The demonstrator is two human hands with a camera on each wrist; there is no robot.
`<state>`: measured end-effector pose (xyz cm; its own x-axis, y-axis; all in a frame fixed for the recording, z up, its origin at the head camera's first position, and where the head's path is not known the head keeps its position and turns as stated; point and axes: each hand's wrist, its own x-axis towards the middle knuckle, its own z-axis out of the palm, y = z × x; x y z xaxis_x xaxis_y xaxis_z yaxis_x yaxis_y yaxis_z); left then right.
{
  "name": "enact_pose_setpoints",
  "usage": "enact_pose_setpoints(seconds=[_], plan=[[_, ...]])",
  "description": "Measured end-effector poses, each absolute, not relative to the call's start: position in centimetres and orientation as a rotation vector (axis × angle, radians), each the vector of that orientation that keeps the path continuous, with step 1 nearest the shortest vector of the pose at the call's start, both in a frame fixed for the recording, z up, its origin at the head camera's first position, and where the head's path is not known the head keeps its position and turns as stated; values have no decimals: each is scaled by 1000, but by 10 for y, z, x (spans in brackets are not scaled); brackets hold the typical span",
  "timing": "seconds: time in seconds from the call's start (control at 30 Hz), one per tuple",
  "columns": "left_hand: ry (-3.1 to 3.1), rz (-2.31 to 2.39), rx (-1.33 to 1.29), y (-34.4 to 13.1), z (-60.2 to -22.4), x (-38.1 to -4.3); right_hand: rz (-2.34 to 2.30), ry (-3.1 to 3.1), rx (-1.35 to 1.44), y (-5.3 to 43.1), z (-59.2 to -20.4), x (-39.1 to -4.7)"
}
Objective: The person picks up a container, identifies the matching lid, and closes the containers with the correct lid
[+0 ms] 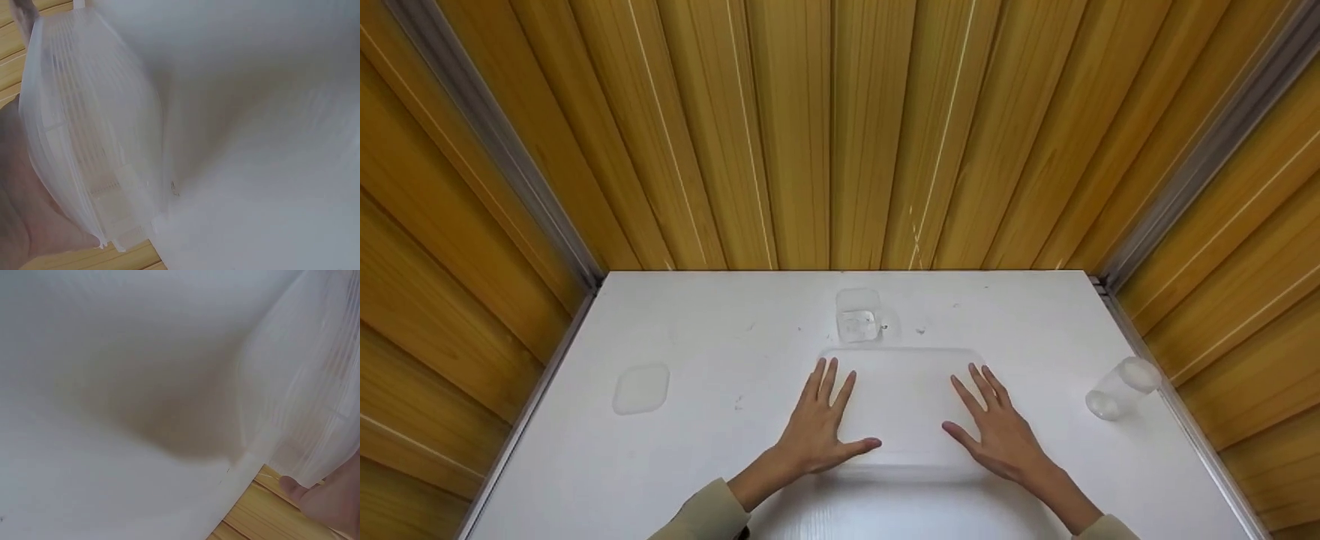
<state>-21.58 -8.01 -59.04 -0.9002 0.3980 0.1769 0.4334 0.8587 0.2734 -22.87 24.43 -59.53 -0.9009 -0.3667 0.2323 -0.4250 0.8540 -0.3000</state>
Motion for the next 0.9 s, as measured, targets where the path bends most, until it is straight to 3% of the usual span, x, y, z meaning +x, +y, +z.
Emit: enact_pose_setpoints(seconds=[0.37, 0.63, 0.9], plan=[[-2914, -560, -613, -82, -590, -213, 833, -2822, 566, 243, -600, -227], [-2866, -860, -518, -79, -587, -210, 1468, -2676, 143, 256, -611, -211], [-2951, -1354, -373, -87, -584, -174, 1730, -2825, -223, 264, -600, -175]])
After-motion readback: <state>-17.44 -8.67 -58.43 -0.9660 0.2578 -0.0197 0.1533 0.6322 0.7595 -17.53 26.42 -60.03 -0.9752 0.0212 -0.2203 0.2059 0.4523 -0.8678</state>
